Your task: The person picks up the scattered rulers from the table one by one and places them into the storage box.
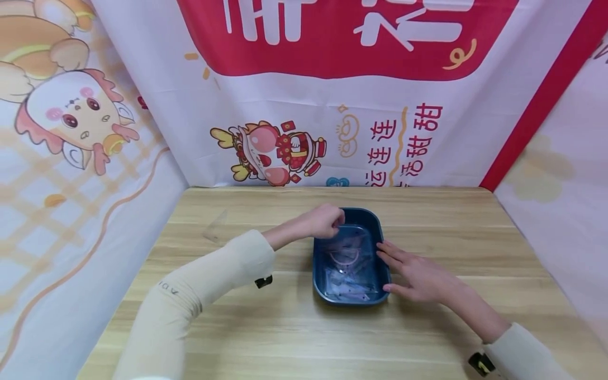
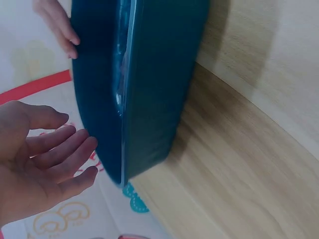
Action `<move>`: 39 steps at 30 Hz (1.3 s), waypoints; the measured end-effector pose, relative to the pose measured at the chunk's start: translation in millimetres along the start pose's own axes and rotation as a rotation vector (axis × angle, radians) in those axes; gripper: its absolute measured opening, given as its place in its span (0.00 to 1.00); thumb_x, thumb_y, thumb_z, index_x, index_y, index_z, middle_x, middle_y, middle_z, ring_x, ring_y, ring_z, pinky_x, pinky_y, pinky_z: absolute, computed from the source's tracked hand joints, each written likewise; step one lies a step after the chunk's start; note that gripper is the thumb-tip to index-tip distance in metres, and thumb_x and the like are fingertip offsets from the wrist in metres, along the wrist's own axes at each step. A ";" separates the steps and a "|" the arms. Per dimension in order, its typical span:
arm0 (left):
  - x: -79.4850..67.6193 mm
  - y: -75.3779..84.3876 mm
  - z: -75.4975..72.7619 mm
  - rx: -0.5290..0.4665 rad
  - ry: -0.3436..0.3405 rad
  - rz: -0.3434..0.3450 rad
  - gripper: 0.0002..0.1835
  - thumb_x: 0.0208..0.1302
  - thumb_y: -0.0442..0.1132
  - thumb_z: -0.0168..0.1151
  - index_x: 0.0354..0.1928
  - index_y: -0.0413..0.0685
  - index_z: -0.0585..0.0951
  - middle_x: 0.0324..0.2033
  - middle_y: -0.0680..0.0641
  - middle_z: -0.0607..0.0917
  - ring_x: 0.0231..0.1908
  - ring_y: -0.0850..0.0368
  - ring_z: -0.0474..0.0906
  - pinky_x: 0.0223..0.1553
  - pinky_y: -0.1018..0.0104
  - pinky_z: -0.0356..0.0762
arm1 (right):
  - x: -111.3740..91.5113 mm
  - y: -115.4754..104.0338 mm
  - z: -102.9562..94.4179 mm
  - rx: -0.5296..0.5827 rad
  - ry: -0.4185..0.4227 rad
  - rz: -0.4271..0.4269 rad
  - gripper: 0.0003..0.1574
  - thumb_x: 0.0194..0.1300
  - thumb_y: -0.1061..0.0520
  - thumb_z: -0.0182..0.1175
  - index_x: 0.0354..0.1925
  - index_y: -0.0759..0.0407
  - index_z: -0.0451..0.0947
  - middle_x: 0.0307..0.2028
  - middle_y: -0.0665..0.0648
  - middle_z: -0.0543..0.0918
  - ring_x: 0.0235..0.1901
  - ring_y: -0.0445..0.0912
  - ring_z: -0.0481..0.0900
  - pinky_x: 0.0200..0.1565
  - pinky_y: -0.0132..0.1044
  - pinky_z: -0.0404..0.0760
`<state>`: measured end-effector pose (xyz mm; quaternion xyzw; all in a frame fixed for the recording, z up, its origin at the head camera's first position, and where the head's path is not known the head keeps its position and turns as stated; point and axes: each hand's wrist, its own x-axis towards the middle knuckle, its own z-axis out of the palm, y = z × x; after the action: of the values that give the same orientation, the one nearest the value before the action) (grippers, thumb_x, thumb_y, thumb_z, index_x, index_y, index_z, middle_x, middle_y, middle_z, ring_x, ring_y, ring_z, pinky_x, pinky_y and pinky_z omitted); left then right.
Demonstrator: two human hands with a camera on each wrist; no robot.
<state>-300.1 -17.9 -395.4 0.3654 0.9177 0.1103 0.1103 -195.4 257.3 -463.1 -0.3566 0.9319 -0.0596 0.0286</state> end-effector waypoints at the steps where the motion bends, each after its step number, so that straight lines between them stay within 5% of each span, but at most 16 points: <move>1: -4.3 -1.3 -2.2 -0.008 0.010 -0.008 0.15 0.65 0.32 0.62 0.52 0.36 0.82 0.45 0.41 0.87 0.47 0.50 0.82 0.53 0.60 0.82 | -0.6 0.4 -0.4 0.000 -0.004 0.004 0.50 0.67 0.32 0.57 0.74 0.60 0.61 0.78 0.60 0.56 0.75 0.56 0.59 0.66 0.55 0.72; 17: -90.4 -60.0 -27.4 -0.029 0.147 -0.193 0.17 0.64 0.34 0.64 0.53 0.38 0.80 0.48 0.40 0.85 0.50 0.46 0.82 0.55 0.55 0.82 | -6.4 5.6 0.4 -0.006 0.033 0.008 0.49 0.66 0.32 0.59 0.74 0.58 0.62 0.78 0.59 0.56 0.73 0.54 0.64 0.65 0.54 0.74; 28: -148.0 -126.4 -22.8 -0.008 0.243 -0.300 0.19 0.58 0.31 0.64 0.50 0.28 0.79 0.44 0.33 0.85 0.46 0.40 0.82 0.52 0.47 0.81 | -4.7 2.6 1.7 -0.037 0.044 -0.022 0.48 0.67 0.34 0.59 0.73 0.61 0.63 0.77 0.61 0.58 0.74 0.56 0.61 0.66 0.53 0.73; 39: -192.1 -190.9 -13.1 0.042 0.250 -0.457 0.21 0.54 0.33 0.63 0.46 0.20 0.78 0.41 0.27 0.84 0.46 0.31 0.80 0.51 0.41 0.80 | -1.2 -3.7 -1.8 -0.090 0.024 -0.061 0.47 0.68 0.34 0.57 0.72 0.61 0.64 0.76 0.61 0.60 0.75 0.57 0.60 0.66 0.54 0.72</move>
<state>-291.1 -288.3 -413.6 0.1345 0.9850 0.1077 0.0105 -192.2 255.5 -460.9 -0.3848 0.9227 -0.0228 -0.0005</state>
